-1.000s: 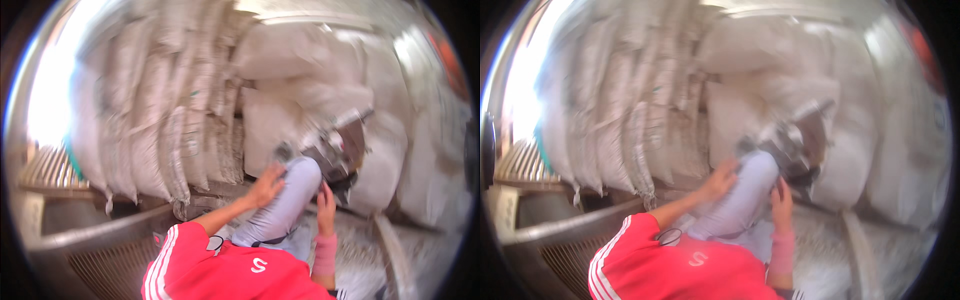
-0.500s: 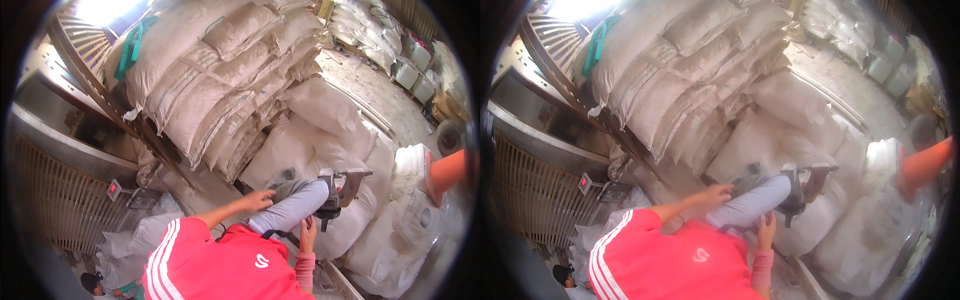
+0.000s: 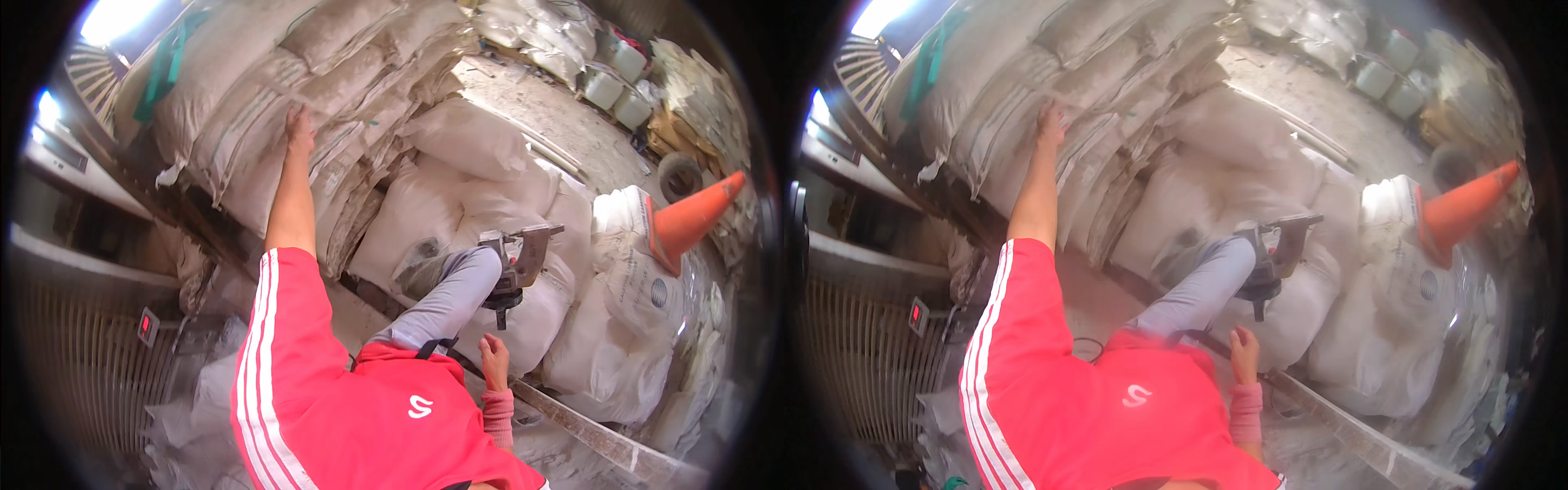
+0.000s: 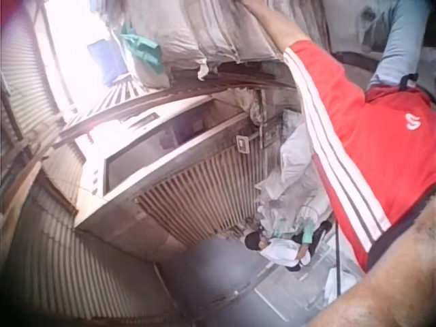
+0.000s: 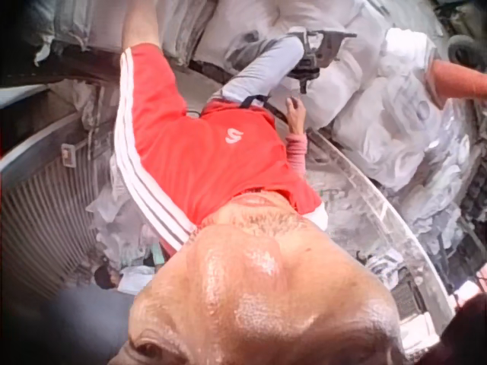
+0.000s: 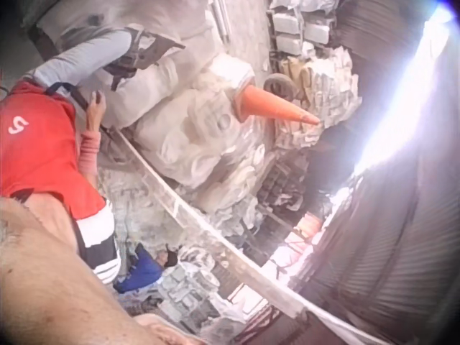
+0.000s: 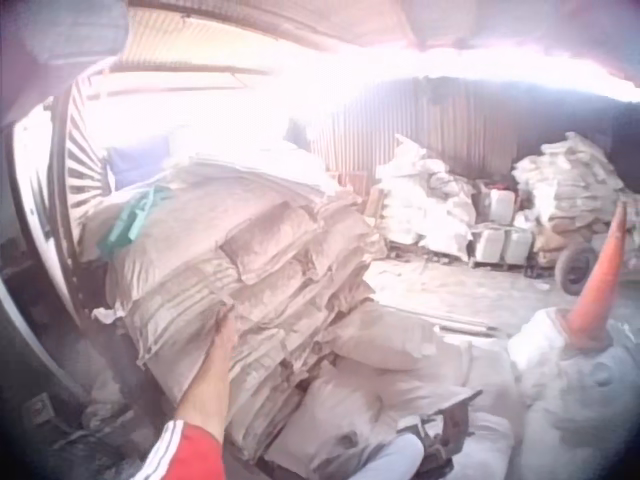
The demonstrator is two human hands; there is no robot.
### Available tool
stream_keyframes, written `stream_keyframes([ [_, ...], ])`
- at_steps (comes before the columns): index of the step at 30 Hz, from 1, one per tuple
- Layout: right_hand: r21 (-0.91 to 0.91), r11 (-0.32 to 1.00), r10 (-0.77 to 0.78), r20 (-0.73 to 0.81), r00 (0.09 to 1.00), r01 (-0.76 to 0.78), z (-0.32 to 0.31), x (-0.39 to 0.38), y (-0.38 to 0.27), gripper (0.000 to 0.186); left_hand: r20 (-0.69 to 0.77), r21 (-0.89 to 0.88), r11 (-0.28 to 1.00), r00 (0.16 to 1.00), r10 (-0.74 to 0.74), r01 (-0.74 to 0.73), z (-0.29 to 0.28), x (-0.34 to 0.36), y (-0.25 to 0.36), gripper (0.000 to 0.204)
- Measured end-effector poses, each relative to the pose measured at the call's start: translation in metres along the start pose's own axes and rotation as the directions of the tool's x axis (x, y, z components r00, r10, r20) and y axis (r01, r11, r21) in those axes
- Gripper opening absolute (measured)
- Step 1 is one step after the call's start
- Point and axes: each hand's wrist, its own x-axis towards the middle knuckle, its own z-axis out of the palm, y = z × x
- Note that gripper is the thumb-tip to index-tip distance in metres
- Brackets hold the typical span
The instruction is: The person threads an industrial handheld sewing machine and checks the needle mechanism while sitting among large white sacks.
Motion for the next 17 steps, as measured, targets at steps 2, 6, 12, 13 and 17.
stream_keyframes([
  [2,-0.068,0.998,0.013,-0.058,0.998,-0.017,-0.007,-0.005,0.007,0.036,-0.046,-0.027,0.998,0.997,-0.057,0.056,0.026,0.005,0.005,0.051],
  [6,0.025,0.995,0.099,-0.079,0.992,-0.097,-0.008,-0.020,0.009,0.035,0.155,-0.066,0.994,0.985,-0.078,0.089,0.056,-0.007,0.006,0.035],
  [12,0.100,0.986,0.141,-0.077,0.987,-0.133,0.002,-0.015,0.006,0.035,0.155,-0.194,0.981,0.987,0.048,-0.017,0.012,-0.046,-0.008,0.022],
  [13,0.110,0.987,0.127,-0.069,0.989,-0.119,0.003,-0.013,0.013,0.035,0.117,-0.214,0.976,0.991,0.062,-0.036,0.002,-0.053,-0.016,0.021],
  [17,-0.012,0.999,0.032,-0.024,0.999,-0.032,0.018,0.004,0.032,0.036,0.090,0.019,0.990,0.986,0.137,-0.140,-0.057,-0.052,-0.019,0.023],
])
